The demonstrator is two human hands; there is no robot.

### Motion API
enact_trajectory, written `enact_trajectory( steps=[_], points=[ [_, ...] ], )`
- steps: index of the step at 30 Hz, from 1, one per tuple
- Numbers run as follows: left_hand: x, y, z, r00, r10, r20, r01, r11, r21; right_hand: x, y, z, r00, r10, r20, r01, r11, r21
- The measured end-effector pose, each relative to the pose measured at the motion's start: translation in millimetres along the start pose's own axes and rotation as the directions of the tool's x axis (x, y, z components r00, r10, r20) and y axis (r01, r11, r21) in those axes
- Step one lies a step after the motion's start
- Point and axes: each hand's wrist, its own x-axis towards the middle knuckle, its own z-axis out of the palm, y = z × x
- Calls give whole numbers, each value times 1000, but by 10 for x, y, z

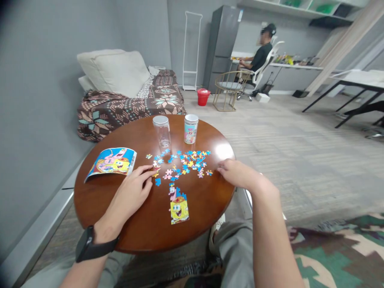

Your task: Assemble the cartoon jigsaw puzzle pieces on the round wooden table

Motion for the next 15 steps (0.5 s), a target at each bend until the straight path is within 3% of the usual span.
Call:
enact_trajectory(
  steps=[5, 8, 10, 13, 15],
  points=[
    [17, -68, 58, 1000, 17, -24, -17, 999, 37, -1, -50, 163, 991, -88, 99, 85, 996, 32],
    [22, -80, 73, 999, 41, -23, -39, 998, 54, 62, -58, 206, 990, -77, 118, 71, 996, 57],
    [26, -79, 72, 998, 54, -21, -53, 997, 61, 109, -28, 246, 992, -101, 75, 94, 991, 100],
    [36, -87, 68, 997, 68, -21, -67, 996, 64, 195, 39, 319, 984, -161, -80, 171, 974, 145],
    [41, -105, 69, 997, 73, -21, -71, 995, 66, 257, 85, 359, 979, -140, -147, 161, 976, 147]
  ],
)
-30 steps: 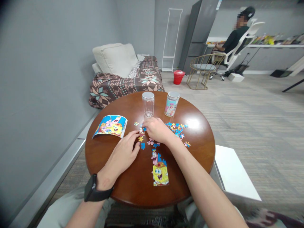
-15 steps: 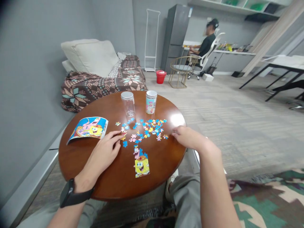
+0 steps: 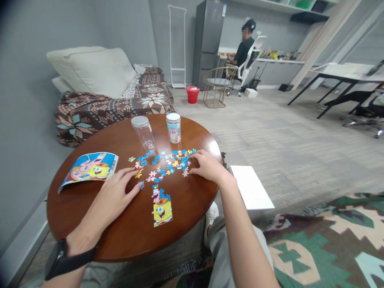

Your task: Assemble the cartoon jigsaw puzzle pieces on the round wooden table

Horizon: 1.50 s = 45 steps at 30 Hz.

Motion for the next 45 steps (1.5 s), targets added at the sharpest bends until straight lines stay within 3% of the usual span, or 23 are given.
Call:
enact_trajectory(
  steps=[6, 12, 17, 21, 25, 31, 37, 45],
  points=[
    [-14, -42, 8, 1000, 16, -11, -16, 1000, 21, 139, 71, 22, 995, 31, -95, -30, 1000, 10],
    [-23, -8, 1, 1000, -4, -20, 4, 1000, 23, 323, -56, 108, 968, -87, -236, 98, 994, 38],
    [8, -9, -8, 1000, -29, -6, 28, 1000, -13, 449, -6, 279, 949, -96, -301, 101, 995, 1],
    [30, -6, -40, 999, -51, -11, 50, 997, -55, 461, -22, 330, 945, -152, -290, 162, 987, 12],
    [29, 29, -73, 999, -54, 5, 54, 994, -90, 358, -148, 216, 948, -234, -217, 253, 965, 64],
    [5, 61, -65, 998, -61, -4, 60, 995, -81, 217, -119, 162, 984, -170, -45, 173, 983, 57],
    [-32, 71, -46, 999, -51, -11, 51, 997, -59, 234, 60, 165, 988, -121, -100, 124, 992, 16],
    [-3, 37, -50, 999, -39, 1, 39, 997, -71, 142, 12, 119, 987, -152, -58, 155, 986, 55]
  ],
)
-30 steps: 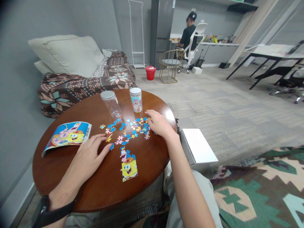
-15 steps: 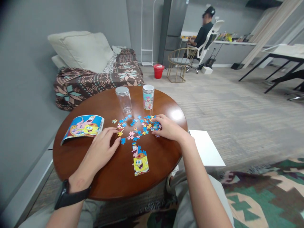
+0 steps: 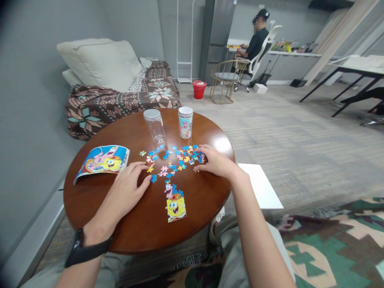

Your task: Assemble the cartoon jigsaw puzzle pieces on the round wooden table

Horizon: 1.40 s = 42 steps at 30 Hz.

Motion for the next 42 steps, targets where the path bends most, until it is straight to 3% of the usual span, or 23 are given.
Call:
enact_trajectory(
  steps=[7, 12, 15, 18, 24, 33, 42],
  points=[
    [-14, 18, 0, 1000, -11, 13, 11, 1000, 29, -21, 54, -72, 1000, 29, 2, -29, 999, -28],
    [-28, 20, 10, 1000, 5, -5, -5, 999, 38, -48, -32, -107, 996, 73, 61, -70, 997, -45],
    [-30, 17, 20, 1000, 12, -17, -12, 999, 43, -2, -129, -105, 999, 34, 10, -34, 999, -40],
    [-30, 11, 28, 1000, 13, -19, -12, 999, 46, 103, -267, -15, 997, -47, -58, 46, 999, -25],
    [-35, 9, 26, 1000, 13, -23, -13, 999, 34, 307, -429, 369, 986, -149, -78, 142, 986, -91],
    [-42, 34, 20, 1000, 9, -23, -8, 1000, 7, 349, -400, 366, 989, -77, -124, 54, 983, -176],
    [-49, 40, 30, 1000, 14, -15, -14, 1000, 14, 478, -253, 385, 991, -115, -70, 100, 977, -186]
  ],
)
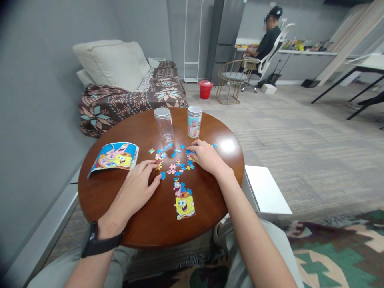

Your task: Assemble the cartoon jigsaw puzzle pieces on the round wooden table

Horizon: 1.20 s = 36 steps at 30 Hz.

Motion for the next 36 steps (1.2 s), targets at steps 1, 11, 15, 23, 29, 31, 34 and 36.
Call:
enact_trajectory(
  steps=[1, 11, 15, 23, 29, 31, 34, 36],
  points=[
    [-1, 2, -1, 1000, -1, 4, 1, 1000, 0, 18, 11, -13, 1000, -7, 17, 8, 1000, -16],
    [-8, 27, -23, 1000, -12, 28, 12, 1000, -7, 79, 24, -41, 999, -31, 41, 34, 996, -78],
    [-5, 26, -23, 999, -14, 37, 14, 1000, 6, 78, 2, -72, 998, -35, 51, 37, 998, -46],
    [-10, 25, -39, 999, -13, 45, 13, 1000, 7, 81, -50, -87, 996, -93, 4, 92, 989, 116],
    [4, 24, -34, 999, -23, 27, 23, 1000, -20, -89, -230, -180, 998, 63, -10, -47, 844, 534],
    [14, 41, -54, 1000, -13, 11, 14, 998, -56, -184, -322, -207, 992, 115, 46, -115, 720, 684],
    [23, 97, -114, 997, 81, 5, -79, 985, -152, -305, -428, -216, 976, 160, 150, -215, 561, 799],
    [19, 143, -155, 980, 198, 32, -186, 956, -226, -354, -463, -215, 958, 195, 210, -281, 501, 819]
  ],
)
